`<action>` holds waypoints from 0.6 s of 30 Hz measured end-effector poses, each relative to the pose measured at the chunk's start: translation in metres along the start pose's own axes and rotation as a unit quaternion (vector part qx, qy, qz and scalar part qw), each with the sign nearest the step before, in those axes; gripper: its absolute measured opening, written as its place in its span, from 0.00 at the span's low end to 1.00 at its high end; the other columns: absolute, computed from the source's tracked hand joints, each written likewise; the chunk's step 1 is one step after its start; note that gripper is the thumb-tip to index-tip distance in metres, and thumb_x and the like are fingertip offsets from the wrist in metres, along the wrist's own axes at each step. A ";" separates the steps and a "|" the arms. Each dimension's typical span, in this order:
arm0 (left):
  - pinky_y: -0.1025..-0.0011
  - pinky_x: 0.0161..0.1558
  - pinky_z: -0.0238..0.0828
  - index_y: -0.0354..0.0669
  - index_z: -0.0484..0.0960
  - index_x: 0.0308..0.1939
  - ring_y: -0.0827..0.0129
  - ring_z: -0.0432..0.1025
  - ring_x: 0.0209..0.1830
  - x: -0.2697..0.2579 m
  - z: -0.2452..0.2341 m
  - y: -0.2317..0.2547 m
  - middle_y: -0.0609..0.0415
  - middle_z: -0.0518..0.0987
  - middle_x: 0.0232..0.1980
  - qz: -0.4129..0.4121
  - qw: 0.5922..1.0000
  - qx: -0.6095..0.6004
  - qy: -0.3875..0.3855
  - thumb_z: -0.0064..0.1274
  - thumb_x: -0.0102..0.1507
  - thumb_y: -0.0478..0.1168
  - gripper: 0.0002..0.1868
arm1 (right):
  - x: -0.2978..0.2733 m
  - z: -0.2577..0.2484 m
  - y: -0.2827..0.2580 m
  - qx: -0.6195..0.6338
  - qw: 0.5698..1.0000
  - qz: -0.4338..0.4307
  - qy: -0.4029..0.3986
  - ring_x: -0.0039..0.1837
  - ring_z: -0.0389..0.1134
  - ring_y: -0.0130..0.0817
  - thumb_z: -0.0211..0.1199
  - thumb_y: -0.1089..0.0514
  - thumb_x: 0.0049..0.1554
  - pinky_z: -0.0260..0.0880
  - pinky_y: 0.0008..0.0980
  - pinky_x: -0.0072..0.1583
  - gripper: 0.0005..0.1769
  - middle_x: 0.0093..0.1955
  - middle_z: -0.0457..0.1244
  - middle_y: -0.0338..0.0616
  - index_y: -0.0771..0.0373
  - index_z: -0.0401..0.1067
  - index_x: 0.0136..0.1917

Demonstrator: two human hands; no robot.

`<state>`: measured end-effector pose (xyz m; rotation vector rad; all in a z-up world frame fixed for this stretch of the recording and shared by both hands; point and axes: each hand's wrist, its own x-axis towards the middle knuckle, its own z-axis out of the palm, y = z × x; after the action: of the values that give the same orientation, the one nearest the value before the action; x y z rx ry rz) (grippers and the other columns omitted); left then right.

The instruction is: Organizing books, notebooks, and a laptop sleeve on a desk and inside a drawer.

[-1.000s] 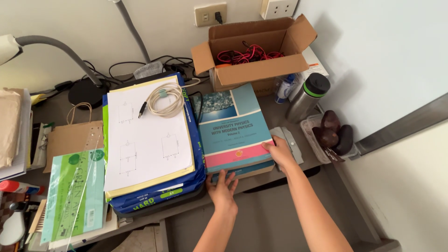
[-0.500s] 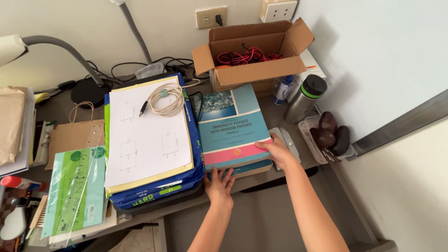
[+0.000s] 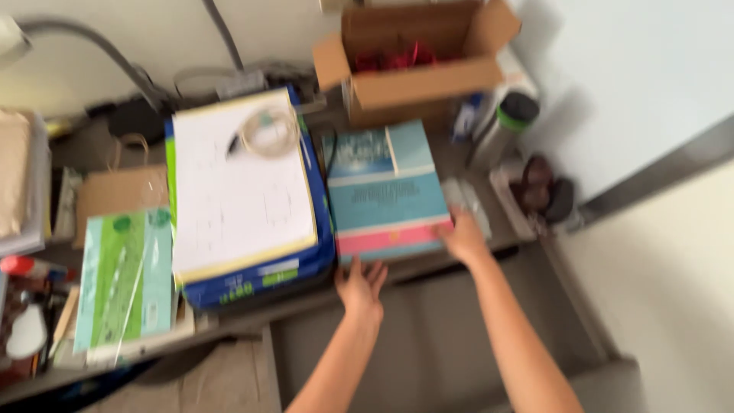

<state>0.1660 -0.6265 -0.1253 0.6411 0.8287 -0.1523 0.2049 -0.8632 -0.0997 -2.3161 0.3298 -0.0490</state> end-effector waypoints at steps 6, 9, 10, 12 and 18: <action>0.54 0.57 0.75 0.43 0.59 0.71 0.54 0.75 0.59 -0.032 -0.044 0.017 0.41 0.72 0.62 0.024 0.993 0.061 -0.094 0.49 0.67 0.39 0.29 | -0.094 -0.031 -0.001 0.110 0.983 -0.043 0.142 0.54 0.71 0.48 0.64 0.54 0.59 0.72 0.40 0.54 0.24 0.56 0.67 0.53 0.63 0.69 0.67; 0.57 0.57 0.77 0.45 0.64 0.68 0.57 0.74 0.57 -0.024 -0.097 -0.001 0.44 0.77 0.57 -0.021 0.965 0.251 -0.078 0.49 0.65 0.33 0.27 | -0.162 0.010 0.069 0.006 0.992 -0.001 0.125 0.57 0.74 0.47 0.61 0.60 0.58 0.72 0.41 0.60 0.21 0.52 0.71 0.51 0.61 0.72 0.65; 0.57 0.57 0.77 0.45 0.64 0.68 0.57 0.74 0.57 -0.009 -0.119 -0.013 0.44 0.77 0.57 -0.028 0.964 0.254 -0.078 0.49 0.65 0.33 0.27 | -0.179 0.026 0.081 0.003 0.992 0.006 0.125 0.57 0.74 0.47 0.61 0.60 0.58 0.72 0.41 0.60 0.21 0.52 0.71 0.51 0.61 0.72 0.65; 0.61 0.56 0.79 0.45 0.69 0.67 0.60 0.75 0.55 0.016 -0.172 -0.042 0.45 0.79 0.56 0.004 0.902 0.423 -0.086 0.43 0.64 0.29 0.26 | -0.224 0.059 0.107 -0.050 0.998 -0.031 0.003 0.64 0.67 0.56 0.67 0.59 0.53 0.67 0.45 0.64 0.26 0.63 0.65 0.57 0.64 0.70 0.65; 0.61 0.55 0.78 0.44 0.69 0.66 0.62 0.75 0.54 -0.006 -0.202 -0.068 0.47 0.78 0.57 -0.106 0.871 0.461 -0.135 0.42 0.68 0.32 0.22 | -0.275 0.100 0.099 -0.087 0.979 0.037 -0.180 0.68 0.60 0.59 0.69 0.58 0.54 0.63 0.47 0.63 0.24 0.71 0.58 0.61 0.60 0.71 0.64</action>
<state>0.0081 -0.5635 -0.2544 1.3878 0.5142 -0.8574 -0.0686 -0.7894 -0.2218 -2.4237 0.2413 0.4471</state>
